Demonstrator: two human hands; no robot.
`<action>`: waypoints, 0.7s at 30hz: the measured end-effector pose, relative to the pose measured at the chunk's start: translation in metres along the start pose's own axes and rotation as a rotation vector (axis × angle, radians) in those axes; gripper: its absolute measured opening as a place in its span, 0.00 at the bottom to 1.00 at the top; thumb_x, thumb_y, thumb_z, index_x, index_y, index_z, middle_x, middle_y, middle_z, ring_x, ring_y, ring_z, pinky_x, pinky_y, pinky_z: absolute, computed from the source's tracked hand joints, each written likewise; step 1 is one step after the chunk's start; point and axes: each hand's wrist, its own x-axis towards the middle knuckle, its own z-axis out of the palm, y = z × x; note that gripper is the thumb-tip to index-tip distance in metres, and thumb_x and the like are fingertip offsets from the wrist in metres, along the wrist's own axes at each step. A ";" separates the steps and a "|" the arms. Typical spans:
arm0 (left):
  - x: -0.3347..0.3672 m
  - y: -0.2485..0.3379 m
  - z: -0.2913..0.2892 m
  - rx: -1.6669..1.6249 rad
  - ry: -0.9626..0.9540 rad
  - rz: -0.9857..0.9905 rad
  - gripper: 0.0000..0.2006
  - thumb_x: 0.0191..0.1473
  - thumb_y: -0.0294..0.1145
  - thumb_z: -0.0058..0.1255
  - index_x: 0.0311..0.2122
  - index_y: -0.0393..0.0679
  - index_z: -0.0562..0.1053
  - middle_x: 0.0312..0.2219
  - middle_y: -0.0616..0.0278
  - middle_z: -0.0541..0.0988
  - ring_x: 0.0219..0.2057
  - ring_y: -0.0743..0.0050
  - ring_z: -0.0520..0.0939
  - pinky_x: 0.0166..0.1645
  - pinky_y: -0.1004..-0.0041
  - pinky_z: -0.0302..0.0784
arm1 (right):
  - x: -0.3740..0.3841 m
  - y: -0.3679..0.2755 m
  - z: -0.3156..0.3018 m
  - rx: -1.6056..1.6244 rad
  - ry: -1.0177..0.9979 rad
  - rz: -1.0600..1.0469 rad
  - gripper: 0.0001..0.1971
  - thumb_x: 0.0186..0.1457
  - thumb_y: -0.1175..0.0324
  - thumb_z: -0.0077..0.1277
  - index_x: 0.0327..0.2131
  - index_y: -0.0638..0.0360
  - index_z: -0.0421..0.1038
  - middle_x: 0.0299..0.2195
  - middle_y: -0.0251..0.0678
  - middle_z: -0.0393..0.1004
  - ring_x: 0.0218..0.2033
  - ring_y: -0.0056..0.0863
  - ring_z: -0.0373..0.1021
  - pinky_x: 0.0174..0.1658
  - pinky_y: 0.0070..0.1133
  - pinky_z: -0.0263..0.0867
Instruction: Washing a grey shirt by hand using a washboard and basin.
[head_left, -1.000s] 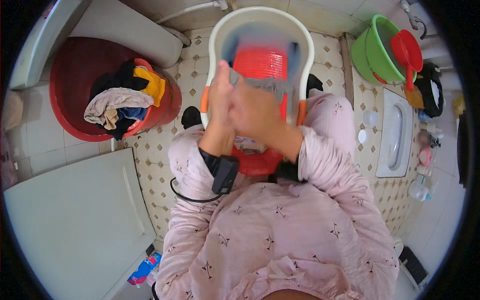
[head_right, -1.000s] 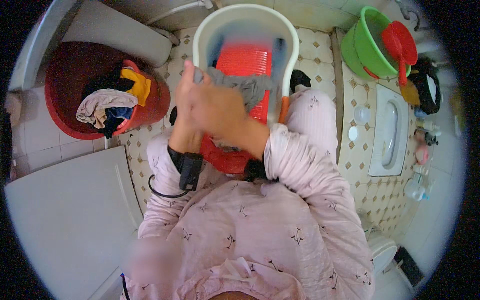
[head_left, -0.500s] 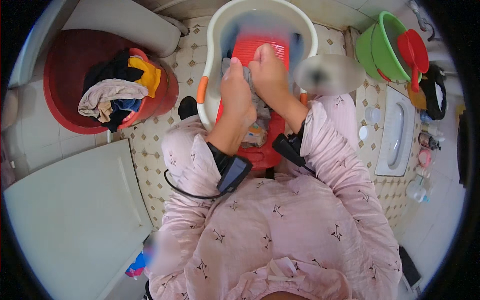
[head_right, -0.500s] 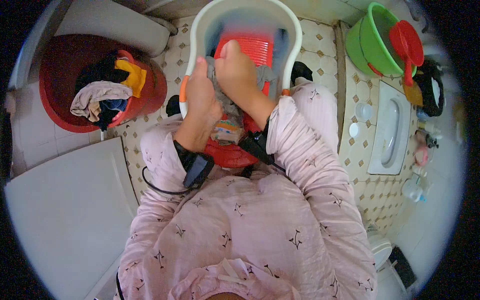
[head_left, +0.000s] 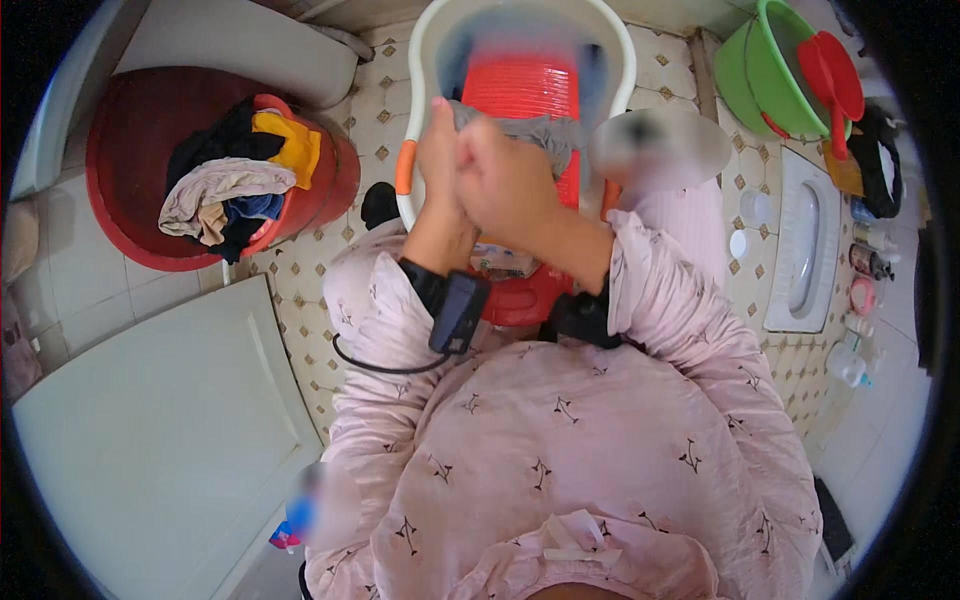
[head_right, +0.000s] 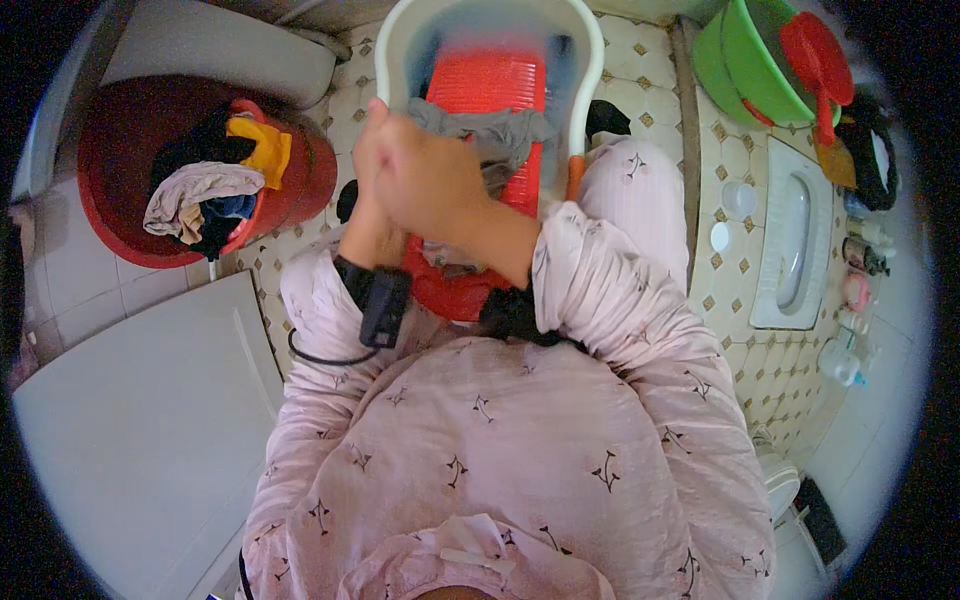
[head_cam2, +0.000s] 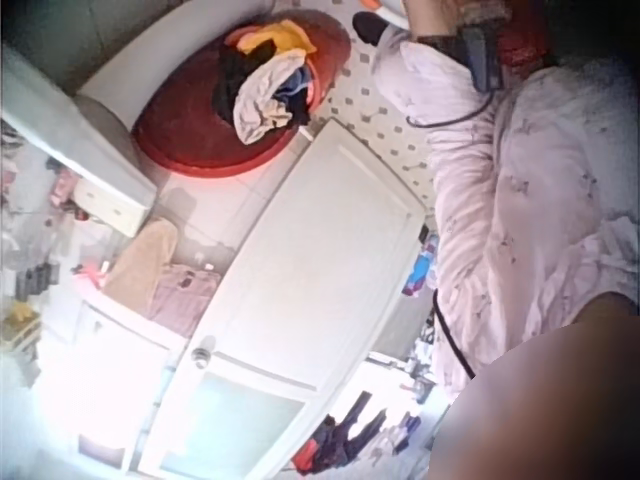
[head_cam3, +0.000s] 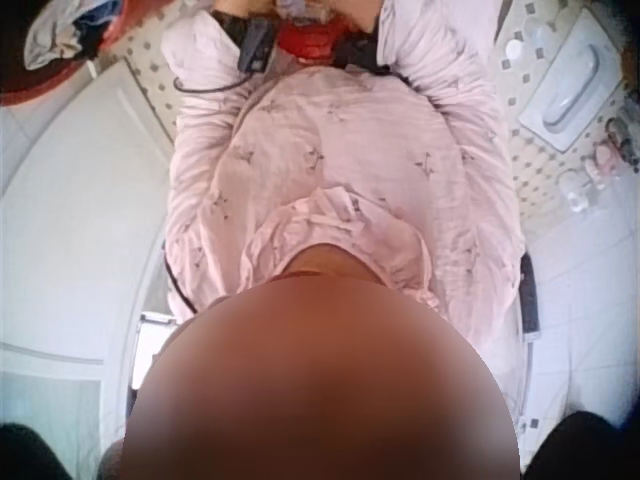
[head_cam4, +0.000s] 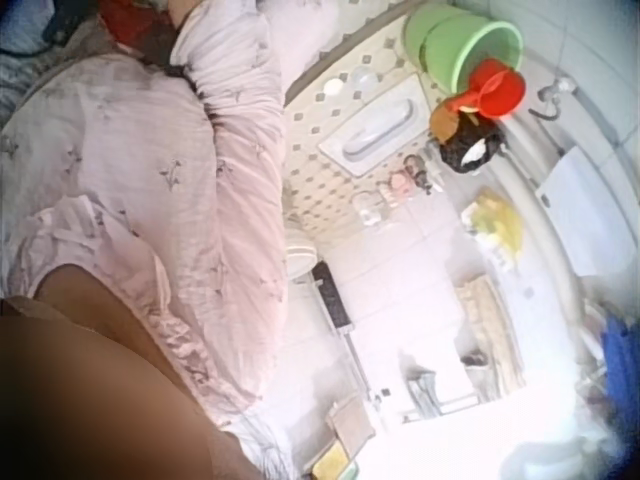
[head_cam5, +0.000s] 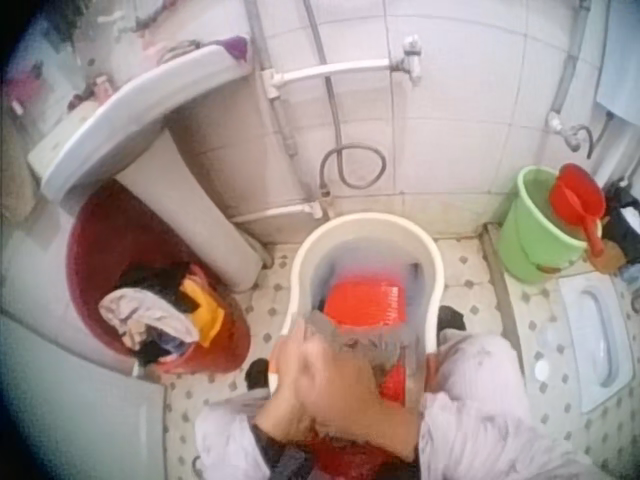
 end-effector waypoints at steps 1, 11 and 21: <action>0.004 0.000 -0.005 0.063 -0.047 0.028 0.13 0.57 0.43 0.32 0.30 0.46 0.64 0.27 0.66 0.67 0.28 0.77 0.69 0.33 0.73 0.67 | 0.003 0.002 0.000 0.004 0.003 0.002 0.03 0.42 0.76 0.41 0.25 0.58 0.59 0.17 0.47 0.65 0.22 0.47 0.65 0.24 0.35 0.58; 0.017 0.000 -0.032 0.563 -0.243 0.112 0.14 0.57 0.43 0.32 0.35 0.42 0.64 0.28 0.63 0.70 0.31 0.73 0.73 0.36 0.71 0.69 | 0.007 0.008 -0.002 -0.085 -0.041 0.078 0.07 0.44 0.66 0.43 0.26 0.57 0.61 0.18 0.47 0.69 0.22 0.49 0.67 0.26 0.40 0.59; -0.016 0.009 0.020 -0.240 -0.156 -0.302 0.20 0.56 0.50 0.30 0.35 0.43 0.66 0.34 0.57 0.73 0.38 0.62 0.74 0.45 0.63 0.68 | 0.036 0.058 0.002 0.189 0.152 0.277 0.12 0.46 0.59 0.45 0.26 0.59 0.65 0.19 0.46 0.69 0.24 0.39 0.68 0.29 0.34 0.61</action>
